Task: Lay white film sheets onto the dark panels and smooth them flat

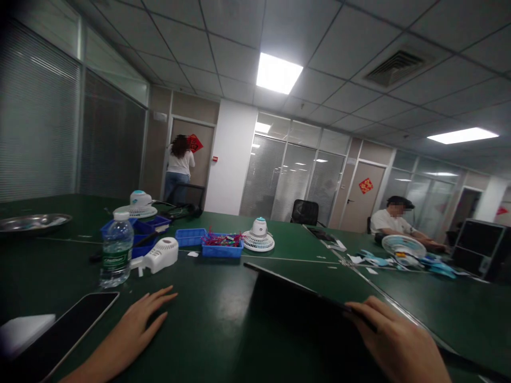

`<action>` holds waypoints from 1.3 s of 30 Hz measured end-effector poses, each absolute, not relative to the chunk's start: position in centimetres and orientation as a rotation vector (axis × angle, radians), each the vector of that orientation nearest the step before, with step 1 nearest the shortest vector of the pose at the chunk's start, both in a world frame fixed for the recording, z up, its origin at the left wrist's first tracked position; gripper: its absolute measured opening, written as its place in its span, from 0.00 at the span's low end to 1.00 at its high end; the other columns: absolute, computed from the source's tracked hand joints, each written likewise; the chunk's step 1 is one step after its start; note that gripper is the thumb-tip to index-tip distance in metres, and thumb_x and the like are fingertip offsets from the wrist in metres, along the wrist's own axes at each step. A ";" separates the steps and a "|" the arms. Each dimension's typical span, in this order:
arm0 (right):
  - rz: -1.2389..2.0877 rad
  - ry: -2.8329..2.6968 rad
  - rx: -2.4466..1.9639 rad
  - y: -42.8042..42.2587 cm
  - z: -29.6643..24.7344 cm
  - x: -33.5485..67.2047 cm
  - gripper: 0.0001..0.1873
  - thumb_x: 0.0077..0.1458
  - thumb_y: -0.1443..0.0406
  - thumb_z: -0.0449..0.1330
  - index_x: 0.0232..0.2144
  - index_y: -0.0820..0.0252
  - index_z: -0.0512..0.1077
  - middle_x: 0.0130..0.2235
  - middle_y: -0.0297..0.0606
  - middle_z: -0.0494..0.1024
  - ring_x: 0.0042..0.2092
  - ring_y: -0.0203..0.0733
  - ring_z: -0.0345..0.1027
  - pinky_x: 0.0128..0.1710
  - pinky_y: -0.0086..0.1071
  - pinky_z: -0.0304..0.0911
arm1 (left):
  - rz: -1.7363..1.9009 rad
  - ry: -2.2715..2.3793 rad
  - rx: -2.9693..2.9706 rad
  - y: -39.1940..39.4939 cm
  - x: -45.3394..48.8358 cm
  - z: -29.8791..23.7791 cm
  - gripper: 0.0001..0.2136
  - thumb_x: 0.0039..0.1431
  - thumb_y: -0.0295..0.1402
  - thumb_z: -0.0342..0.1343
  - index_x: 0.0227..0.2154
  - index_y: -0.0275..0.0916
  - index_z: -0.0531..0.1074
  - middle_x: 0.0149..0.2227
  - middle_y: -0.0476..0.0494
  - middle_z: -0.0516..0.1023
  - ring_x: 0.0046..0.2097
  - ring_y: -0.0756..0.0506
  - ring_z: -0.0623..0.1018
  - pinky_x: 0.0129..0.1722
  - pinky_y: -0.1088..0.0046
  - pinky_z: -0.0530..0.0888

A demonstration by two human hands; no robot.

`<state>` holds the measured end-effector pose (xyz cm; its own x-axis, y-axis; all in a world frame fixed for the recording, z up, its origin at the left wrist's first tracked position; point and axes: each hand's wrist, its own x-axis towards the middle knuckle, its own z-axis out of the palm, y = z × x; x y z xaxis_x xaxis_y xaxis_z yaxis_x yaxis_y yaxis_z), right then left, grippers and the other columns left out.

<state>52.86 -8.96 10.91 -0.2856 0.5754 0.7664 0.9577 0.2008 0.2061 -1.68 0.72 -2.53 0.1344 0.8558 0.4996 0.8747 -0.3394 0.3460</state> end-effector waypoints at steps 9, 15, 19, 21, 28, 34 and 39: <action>-0.999 -2.051 -1.664 -6.3 8.7 60.8 0.17 0.63 0.59 0.52 0.46 0.50 0.79 0.43 0.36 0.81 0.31 0.40 0.78 0.25 0.30 0.71 | -1.048 -1.972 -2.331 0.8 -1.8 -2.4 0.21 0.62 0.42 0.50 0.55 0.48 0.75 0.63 0.46 0.72 0.64 0.34 0.70 0.65 0.47 0.64; -1.007 -2.025 -1.638 -5.5 6.3 62.3 0.16 0.63 0.62 0.51 0.47 0.54 0.77 0.45 0.40 0.83 0.33 0.43 0.79 0.26 0.30 0.72 | -1.059 -2.011 -2.357 0.7 -1.7 -2.1 0.22 0.61 0.43 0.49 0.56 0.46 0.74 0.64 0.44 0.72 0.65 0.35 0.69 0.65 0.48 0.64; -1.094 -2.011 -1.640 -5.1 4.8 62.9 0.20 0.60 0.66 0.51 0.50 0.54 0.75 0.44 0.42 0.83 0.38 0.49 0.80 0.29 0.35 0.75 | -1.029 -2.016 -2.380 0.3 -1.5 -1.4 0.23 0.61 0.43 0.48 0.56 0.45 0.75 0.63 0.43 0.73 0.64 0.36 0.71 0.65 0.48 0.64; -1.103 -2.020 -1.669 -4.8 4.2 63.1 0.22 0.59 0.68 0.50 0.52 0.54 0.75 0.43 0.44 0.84 0.39 0.51 0.80 0.31 0.38 0.76 | -1.009 -2.027 -2.378 0.2 -1.4 -1.1 0.23 0.61 0.43 0.48 0.56 0.44 0.75 0.62 0.42 0.73 0.63 0.36 0.71 0.64 0.48 0.65; -1.042 -2.050 -1.729 -5.1 4.0 62.8 0.22 0.58 0.71 0.49 0.50 0.56 0.75 0.42 0.45 0.84 0.39 0.51 0.80 0.34 0.40 0.76 | -0.987 -2.029 -2.349 0.1 -1.4 -1.1 0.24 0.61 0.44 0.47 0.56 0.43 0.74 0.62 0.42 0.74 0.63 0.36 0.72 0.63 0.49 0.67; -1.264 -2.062 -1.518 -5.3 5.4 62.3 0.22 0.58 0.71 0.49 0.49 0.57 0.76 0.55 0.46 0.77 0.52 0.54 0.75 0.47 0.46 0.74 | -0.970 -2.033 -2.348 0.3 -1.7 -1.6 0.24 0.61 0.43 0.47 0.57 0.43 0.74 0.63 0.41 0.73 0.63 0.37 0.71 0.64 0.51 0.66; -1.331 -1.938 -1.664 -5.2 9.1 62.7 0.16 0.59 0.67 0.50 0.43 0.61 0.77 0.50 0.54 0.76 0.44 0.55 0.74 0.42 0.46 0.71 | -1.020 -2.024 -2.345 0.7 -2.0 -2.2 0.24 0.61 0.43 0.48 0.56 0.43 0.74 0.63 0.41 0.73 0.63 0.36 0.72 0.64 0.51 0.66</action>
<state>62.66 -5.23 9.07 -0.3101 0.6449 0.6986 0.8836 -0.0756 0.4620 -1.95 0.65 -2.18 0.0376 0.9267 0.3740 0.8520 -0.2253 0.4726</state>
